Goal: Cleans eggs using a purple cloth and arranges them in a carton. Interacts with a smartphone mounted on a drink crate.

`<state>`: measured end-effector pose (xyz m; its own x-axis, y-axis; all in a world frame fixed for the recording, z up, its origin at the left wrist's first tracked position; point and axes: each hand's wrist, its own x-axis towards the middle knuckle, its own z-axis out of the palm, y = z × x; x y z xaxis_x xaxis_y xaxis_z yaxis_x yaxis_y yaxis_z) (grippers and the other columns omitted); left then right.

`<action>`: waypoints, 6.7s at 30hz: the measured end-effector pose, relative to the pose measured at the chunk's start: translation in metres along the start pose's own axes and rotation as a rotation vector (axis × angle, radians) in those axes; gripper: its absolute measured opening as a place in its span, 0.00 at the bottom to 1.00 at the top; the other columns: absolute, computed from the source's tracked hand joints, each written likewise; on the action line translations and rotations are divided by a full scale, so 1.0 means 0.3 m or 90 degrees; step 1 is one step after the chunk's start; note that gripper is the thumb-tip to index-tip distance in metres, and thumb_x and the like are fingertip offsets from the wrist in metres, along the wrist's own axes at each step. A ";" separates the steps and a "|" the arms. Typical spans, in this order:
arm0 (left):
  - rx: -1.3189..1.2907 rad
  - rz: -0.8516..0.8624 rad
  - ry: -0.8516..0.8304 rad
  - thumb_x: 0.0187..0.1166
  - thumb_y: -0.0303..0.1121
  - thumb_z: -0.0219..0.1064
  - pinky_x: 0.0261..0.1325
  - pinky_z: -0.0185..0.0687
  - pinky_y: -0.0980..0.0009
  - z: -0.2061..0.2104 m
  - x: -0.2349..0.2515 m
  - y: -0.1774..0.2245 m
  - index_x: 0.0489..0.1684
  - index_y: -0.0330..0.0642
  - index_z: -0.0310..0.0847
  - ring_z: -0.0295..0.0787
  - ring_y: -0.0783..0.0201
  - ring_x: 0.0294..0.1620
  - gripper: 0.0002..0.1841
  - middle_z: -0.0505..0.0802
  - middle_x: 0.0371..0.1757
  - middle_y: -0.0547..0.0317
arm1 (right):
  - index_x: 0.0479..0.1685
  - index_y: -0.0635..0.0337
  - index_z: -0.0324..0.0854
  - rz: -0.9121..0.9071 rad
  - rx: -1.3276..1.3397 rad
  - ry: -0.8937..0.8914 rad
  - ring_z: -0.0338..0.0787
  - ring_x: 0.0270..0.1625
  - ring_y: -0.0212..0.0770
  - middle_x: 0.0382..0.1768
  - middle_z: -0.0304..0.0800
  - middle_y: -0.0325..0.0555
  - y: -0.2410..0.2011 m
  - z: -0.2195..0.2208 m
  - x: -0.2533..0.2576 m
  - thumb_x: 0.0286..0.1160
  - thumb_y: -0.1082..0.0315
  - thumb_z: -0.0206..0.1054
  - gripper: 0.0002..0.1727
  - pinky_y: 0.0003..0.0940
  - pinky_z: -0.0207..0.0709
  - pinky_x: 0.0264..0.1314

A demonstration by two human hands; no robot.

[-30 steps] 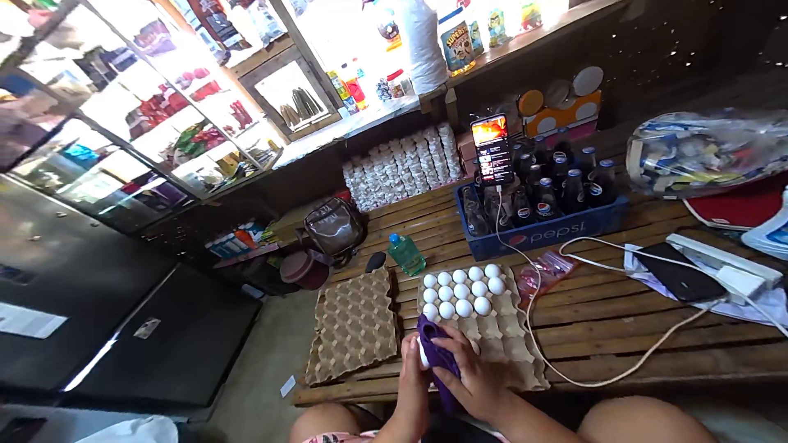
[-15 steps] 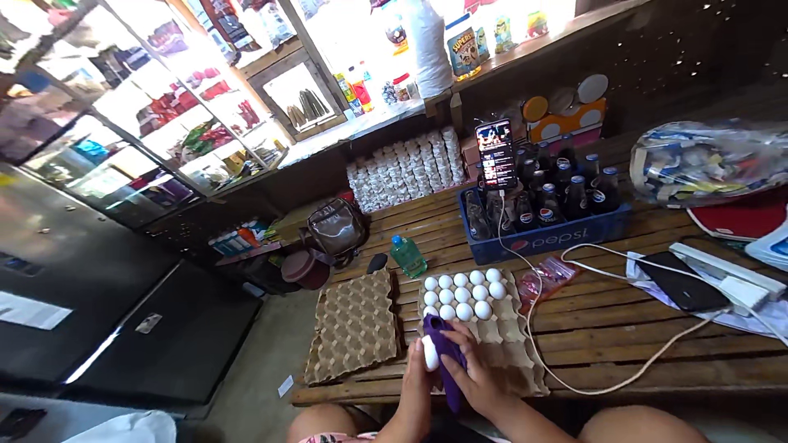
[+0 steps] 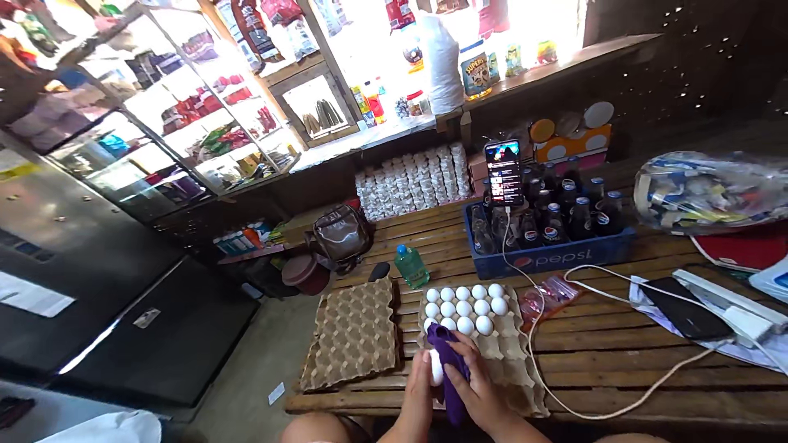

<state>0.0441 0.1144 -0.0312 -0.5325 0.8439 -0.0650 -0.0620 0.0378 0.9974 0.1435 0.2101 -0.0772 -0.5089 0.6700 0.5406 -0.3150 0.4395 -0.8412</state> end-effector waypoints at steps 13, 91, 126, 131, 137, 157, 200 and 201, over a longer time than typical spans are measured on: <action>0.002 -0.057 -0.068 0.91 0.46 0.36 0.39 0.84 0.73 -0.003 -0.003 -0.009 0.68 0.34 0.66 0.85 0.72 0.37 0.25 0.86 0.46 0.58 | 0.64 0.58 0.82 -0.031 -0.033 0.013 0.77 0.78 0.44 0.72 0.80 0.59 0.013 -0.002 0.007 0.84 0.50 0.62 0.22 0.40 0.72 0.80; -0.002 -0.043 -0.049 0.92 0.46 0.34 0.57 0.88 0.64 0.015 -0.029 -0.005 0.80 0.29 0.56 0.89 0.67 0.54 0.30 0.87 0.59 0.50 | 0.62 0.46 0.82 -0.103 -0.032 -0.008 0.77 0.79 0.42 0.75 0.78 0.50 0.020 0.000 0.005 0.84 0.47 0.62 0.19 0.41 0.74 0.80; 0.034 0.063 -0.110 0.89 0.35 0.51 0.39 0.83 0.75 0.002 -0.009 0.004 0.60 0.36 0.70 0.85 0.74 0.35 0.13 0.88 0.41 0.63 | 0.68 0.67 0.76 0.283 0.217 0.019 0.85 0.63 0.29 0.62 0.84 0.49 -0.065 -0.028 0.025 0.82 0.60 0.59 0.22 0.28 0.79 0.70; -0.018 0.020 -0.015 0.90 0.38 0.48 0.43 0.88 0.70 0.005 0.008 0.021 0.66 0.36 0.62 0.89 0.70 0.38 0.17 0.88 0.41 0.59 | 0.64 0.65 0.82 0.038 0.085 -0.021 0.73 0.81 0.42 0.74 0.76 0.61 -0.035 -0.003 -0.010 0.83 0.54 0.63 0.23 0.38 0.68 0.83; 0.031 0.105 -0.029 0.91 0.39 0.46 0.49 0.87 0.71 0.001 -0.005 -0.007 0.62 0.34 0.62 0.87 0.73 0.43 0.16 0.85 0.43 0.60 | 0.65 0.67 0.79 0.072 0.129 -0.021 0.74 0.80 0.39 0.74 0.76 0.61 -0.029 0.009 -0.014 0.83 0.55 0.63 0.24 0.35 0.68 0.83; 0.173 0.201 -0.050 0.91 0.42 0.47 0.63 0.81 0.69 -0.003 -0.003 -0.037 0.60 0.27 0.68 0.83 0.70 0.55 0.21 0.82 0.55 0.47 | 0.78 0.66 0.65 0.345 0.271 -0.038 0.85 0.66 0.30 0.67 0.82 0.50 -0.089 -0.019 0.021 0.87 0.59 0.53 0.27 0.29 0.79 0.72; 0.150 0.155 -0.062 0.80 0.35 0.66 0.52 0.89 0.69 -0.013 0.009 -0.009 0.66 0.27 0.62 0.90 0.69 0.46 0.25 0.88 0.50 0.52 | 0.82 0.62 0.60 0.389 0.319 -0.025 0.86 0.64 0.29 0.67 0.82 0.46 -0.110 -0.032 0.032 0.83 0.54 0.58 0.32 0.29 0.81 0.69; 0.131 0.140 -0.057 0.81 0.35 0.65 0.47 0.88 0.70 -0.016 0.013 -0.003 0.66 0.27 0.62 0.89 0.71 0.42 0.25 0.88 0.47 0.54 | 0.81 0.66 0.60 0.327 0.304 -0.040 0.85 0.66 0.28 0.68 0.81 0.47 -0.099 -0.024 0.020 0.84 0.55 0.59 0.33 0.29 0.80 0.71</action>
<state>0.0381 0.1150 -0.0326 -0.4369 0.8875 0.1469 0.2230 -0.0513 0.9735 0.1555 0.2053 -0.0490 -0.7281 0.6804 0.0833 -0.3321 -0.2439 -0.9111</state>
